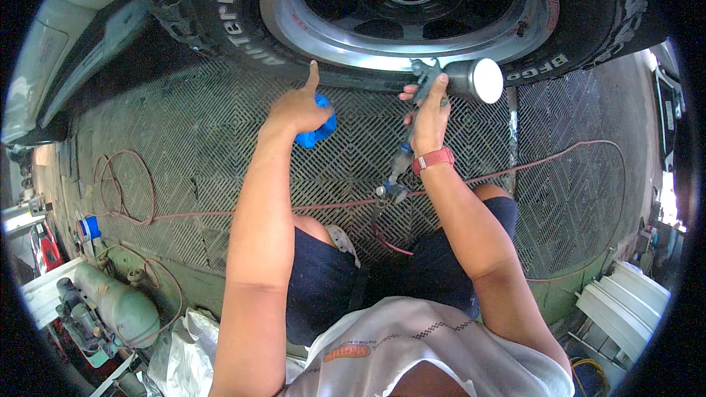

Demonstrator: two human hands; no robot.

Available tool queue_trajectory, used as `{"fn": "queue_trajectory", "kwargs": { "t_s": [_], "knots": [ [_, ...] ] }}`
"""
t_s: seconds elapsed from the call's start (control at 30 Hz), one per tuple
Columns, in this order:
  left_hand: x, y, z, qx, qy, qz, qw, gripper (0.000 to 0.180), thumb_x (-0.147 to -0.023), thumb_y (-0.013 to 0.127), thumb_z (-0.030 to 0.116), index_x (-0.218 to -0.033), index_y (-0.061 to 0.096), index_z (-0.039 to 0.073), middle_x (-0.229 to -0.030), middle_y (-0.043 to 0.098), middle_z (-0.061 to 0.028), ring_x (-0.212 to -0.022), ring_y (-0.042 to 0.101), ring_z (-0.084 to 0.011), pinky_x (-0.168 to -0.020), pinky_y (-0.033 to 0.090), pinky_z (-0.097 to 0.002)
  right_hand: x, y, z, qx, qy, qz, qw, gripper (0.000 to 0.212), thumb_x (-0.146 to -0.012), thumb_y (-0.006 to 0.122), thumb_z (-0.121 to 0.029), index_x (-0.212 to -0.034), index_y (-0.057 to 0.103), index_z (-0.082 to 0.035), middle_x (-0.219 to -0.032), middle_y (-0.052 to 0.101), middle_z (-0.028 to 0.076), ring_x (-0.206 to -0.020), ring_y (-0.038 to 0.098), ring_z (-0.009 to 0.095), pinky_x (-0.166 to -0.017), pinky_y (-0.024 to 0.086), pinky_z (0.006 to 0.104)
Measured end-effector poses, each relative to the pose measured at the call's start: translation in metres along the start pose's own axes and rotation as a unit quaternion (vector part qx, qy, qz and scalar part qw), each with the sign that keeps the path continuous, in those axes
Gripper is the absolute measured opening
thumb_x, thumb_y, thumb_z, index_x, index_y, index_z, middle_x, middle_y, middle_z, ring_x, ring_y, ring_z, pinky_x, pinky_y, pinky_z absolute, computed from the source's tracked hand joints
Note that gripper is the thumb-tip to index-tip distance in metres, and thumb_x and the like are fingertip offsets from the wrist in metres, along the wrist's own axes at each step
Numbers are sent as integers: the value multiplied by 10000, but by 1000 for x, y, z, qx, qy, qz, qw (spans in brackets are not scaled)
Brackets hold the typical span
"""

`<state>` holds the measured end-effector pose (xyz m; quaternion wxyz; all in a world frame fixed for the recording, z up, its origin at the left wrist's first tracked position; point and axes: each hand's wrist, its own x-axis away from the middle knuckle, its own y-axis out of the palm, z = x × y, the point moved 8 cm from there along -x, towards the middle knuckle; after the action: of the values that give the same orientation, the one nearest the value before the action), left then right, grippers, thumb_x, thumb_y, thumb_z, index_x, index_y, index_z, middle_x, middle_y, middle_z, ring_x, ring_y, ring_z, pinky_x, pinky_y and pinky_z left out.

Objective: The person sits on the floor and uses a spray gun to apply a substance to the rim of a car tire while wiping it with a blue cloth. The person repeatedly sprays and wipes the rim surface.

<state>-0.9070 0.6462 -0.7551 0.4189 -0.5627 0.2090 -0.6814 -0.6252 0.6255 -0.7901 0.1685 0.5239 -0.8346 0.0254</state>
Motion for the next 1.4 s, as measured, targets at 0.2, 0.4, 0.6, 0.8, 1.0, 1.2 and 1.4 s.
{"fn": "queue_trajectory", "kwargs": {
  "t_s": [0.2, 0.4, 0.6, 0.8, 1.0, 1.2, 1.4],
  "knots": [
    [-2, 11, 14, -30, 6, -36, 999, 1122, -914, 749, 441, -1775, 46, 283, -1496, 650, -247, -1387, 627, -425, -1191, 469, -484, 22, 47, 8, -50, 113, -160, 979, 805, -1085, 339, -775, -1265, 653, -55, -939, 741, 93, -819, 741, 185, -462, 449, 291],
    [-10, 20, 25, -41, 6, -58, 997, 1100, -923, 756, 439, -1769, 60, 350, -1535, 623, -238, -1424, 599, -414, -1206, 455, -485, 22, 45, 13, -41, 155, -165, 973, 829, -1064, 362, -801, -1271, 659, -55, -902, 738, 103, -807, 748, 197, -457, 447, 292],
    [-20, 28, 38, -33, 23, -52, 998, 1098, -918, 759, 435, -1769, 71, 345, -1528, 627, -240, -1423, 598, -418, -1206, 453, -497, 5, 5, 8, 26, 110, -45, 993, 804, -1085, 383, -754, -1225, 664, -13, -908, 736, 107, -777, 730, 183, -470, 454, 280],
    [-25, 33, 57, -27, 27, -69, 997, 1096, -907, 761, 444, -1769, 92, 336, -1538, 609, -262, -1426, 592, -426, -1220, 444, -499, 1, -23, -1, 37, 51, 30, 998, 803, -1096, 402, -729, -1282, 648, 13, -922, 726, 92, -774, 708, 167, -465, 489, 293],
    [-40, 47, 61, -51, 34, -51, 997, 1120, -903, 767, 446, -1771, 73, 315, -1542, 601, -269, -1436, 585, -420, -1219, 443, -500, 12, -5, 7, -33, 138, -91, 986, 797, -1081, 389, -765, -1239, 638, -25, -934, 742, 116, -816, 758, 214, -464, 453, 284],
    [-40, 52, 76, -62, 20, -85, 994, 1133, -911, 765, 450, -1771, 40, 316, -1561, 588, -256, -1447, 575, -422, -1232, 430, -497, 22, 4, 10, -47, 181, -142, 972, 800, -1070, 402, -776, -1249, 626, -28, -917, 737, 120, -793, 748, 213, -447, 451, 283],
    [-42, 55, 78, -73, 34, -77, 994, 1142, -918, 765, 479, -1772, 32, 287, -1587, 562, -254, -1471, 549, -423, -1245, 415, -491, 4, -29, 2, 26, 92, -20, 995, 781, -1082, 414, -749, -1176, 671, -18, -884, 719, 92, -770, 726, 177, -451, 460, 283]
  ]
}}
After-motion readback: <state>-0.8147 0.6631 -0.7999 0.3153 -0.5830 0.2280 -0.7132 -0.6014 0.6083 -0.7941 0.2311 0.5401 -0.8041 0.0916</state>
